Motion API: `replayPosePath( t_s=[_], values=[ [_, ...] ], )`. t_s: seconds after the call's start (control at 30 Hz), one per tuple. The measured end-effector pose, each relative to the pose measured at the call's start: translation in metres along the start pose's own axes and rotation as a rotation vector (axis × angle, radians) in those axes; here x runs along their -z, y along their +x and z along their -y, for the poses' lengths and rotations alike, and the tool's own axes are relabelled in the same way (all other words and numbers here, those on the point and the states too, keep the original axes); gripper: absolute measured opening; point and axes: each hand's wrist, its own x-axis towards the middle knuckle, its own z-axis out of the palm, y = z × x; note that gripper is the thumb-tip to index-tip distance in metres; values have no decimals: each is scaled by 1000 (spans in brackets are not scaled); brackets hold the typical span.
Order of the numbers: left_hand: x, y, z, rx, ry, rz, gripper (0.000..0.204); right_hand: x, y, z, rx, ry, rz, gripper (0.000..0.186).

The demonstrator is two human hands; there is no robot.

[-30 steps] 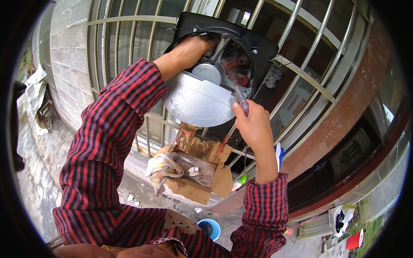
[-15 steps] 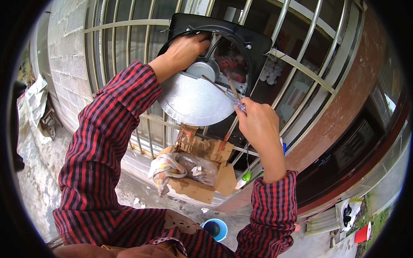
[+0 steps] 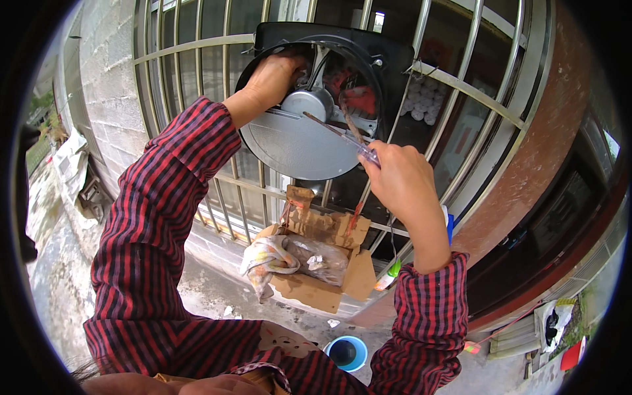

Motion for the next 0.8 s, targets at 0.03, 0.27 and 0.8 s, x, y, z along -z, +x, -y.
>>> replayPosePath(
  t_s=[0.03,0.27,0.8],
  values=[
    [0,0,-1,-26,43,4,26,2,1,-1,11,7,11,25],
    [6,5,-4,-188,271,53,31,6,5,-7,36,94,51,27],
    [9,19,-11,-145,436,350,21,0,0,-10,24,149,22,26]
  ],
)
